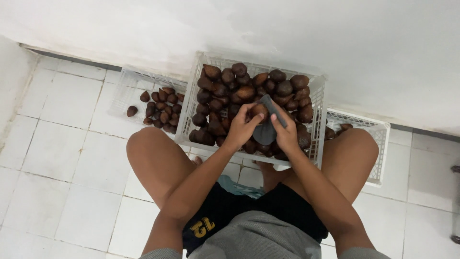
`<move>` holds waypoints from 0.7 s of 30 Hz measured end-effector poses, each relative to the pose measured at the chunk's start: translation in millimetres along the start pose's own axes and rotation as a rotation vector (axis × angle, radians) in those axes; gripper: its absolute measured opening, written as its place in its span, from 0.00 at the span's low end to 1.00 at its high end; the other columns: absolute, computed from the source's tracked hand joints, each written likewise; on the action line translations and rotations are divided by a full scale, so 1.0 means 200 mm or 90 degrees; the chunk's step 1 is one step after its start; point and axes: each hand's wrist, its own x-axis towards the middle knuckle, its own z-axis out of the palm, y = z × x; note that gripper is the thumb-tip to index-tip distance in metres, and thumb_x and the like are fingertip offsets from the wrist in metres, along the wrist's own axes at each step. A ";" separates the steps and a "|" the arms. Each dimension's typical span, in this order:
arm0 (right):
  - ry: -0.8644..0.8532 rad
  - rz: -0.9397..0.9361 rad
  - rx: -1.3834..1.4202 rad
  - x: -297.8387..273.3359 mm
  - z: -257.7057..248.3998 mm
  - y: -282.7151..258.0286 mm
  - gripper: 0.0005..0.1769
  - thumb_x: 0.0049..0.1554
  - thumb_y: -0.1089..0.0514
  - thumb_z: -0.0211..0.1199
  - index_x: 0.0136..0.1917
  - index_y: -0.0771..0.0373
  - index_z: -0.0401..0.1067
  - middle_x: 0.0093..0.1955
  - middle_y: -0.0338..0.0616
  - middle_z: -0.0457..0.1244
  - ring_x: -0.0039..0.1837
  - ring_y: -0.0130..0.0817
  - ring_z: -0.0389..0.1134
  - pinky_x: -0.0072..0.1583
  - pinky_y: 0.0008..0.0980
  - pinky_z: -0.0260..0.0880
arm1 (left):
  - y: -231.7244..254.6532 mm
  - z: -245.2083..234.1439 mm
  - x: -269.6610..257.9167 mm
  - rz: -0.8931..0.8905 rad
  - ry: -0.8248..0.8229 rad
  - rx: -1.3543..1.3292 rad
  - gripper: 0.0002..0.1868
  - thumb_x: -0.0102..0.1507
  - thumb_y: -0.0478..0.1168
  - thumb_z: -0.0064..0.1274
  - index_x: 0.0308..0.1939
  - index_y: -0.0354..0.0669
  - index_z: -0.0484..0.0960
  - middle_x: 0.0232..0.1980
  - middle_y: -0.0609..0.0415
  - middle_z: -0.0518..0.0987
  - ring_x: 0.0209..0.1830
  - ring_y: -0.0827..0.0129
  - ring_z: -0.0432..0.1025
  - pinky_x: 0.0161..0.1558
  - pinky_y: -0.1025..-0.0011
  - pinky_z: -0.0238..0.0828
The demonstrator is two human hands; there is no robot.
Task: Cleaning salak fruits by wiping them individually with a cloth while sitting on the floor.
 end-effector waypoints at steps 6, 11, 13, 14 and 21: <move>-0.045 -0.222 -0.120 -0.01 0.05 -0.09 0.24 0.69 0.60 0.52 0.76 0.69 0.63 0.79 0.61 0.54 0.79 0.56 0.54 0.76 0.56 0.53 | -0.01 -0.02 0.01 0.053 -0.032 0.029 0.29 0.66 0.53 0.59 0.66 0.43 0.75 0.65 0.40 0.74 0.68 0.49 0.69 0.66 0.51 0.69; -0.011 -0.130 -0.040 0.00 -0.02 0.04 0.23 0.70 0.56 0.51 0.74 0.70 0.65 0.76 0.59 0.58 0.77 0.50 0.56 0.76 0.55 0.54 | 0.10 -0.03 -0.07 0.105 -0.052 0.053 0.33 0.65 0.51 0.60 0.69 0.39 0.71 0.67 0.34 0.71 0.71 0.39 0.63 0.68 0.44 0.65; 0.015 -0.065 -0.005 -0.02 -0.04 0.12 0.23 0.70 0.55 0.51 0.73 0.69 0.66 0.74 0.57 0.60 0.76 0.47 0.58 0.76 0.52 0.54 | 0.12 -0.01 -0.10 0.122 -0.053 0.035 0.31 0.66 0.51 0.60 0.68 0.41 0.71 0.67 0.34 0.71 0.72 0.40 0.62 0.69 0.45 0.64; 0.023 -0.070 0.001 -0.01 -0.03 0.11 0.23 0.70 0.56 0.51 0.73 0.68 0.66 0.75 0.56 0.60 0.76 0.45 0.58 0.76 0.51 0.54 | 0.14 0.00 -0.11 0.130 -0.038 0.029 0.29 0.69 0.49 0.54 0.70 0.40 0.70 0.69 0.33 0.68 0.74 0.39 0.59 0.71 0.43 0.59; -0.041 -0.175 -0.093 0.00 0.04 -0.05 0.21 0.68 0.62 0.53 0.73 0.70 0.66 0.76 0.62 0.57 0.77 0.55 0.56 0.75 0.57 0.54 | 0.12 -0.02 -0.06 0.033 -0.011 -0.156 0.29 0.75 0.45 0.40 0.77 0.33 0.59 0.75 0.26 0.53 0.76 0.41 0.56 0.70 0.50 0.66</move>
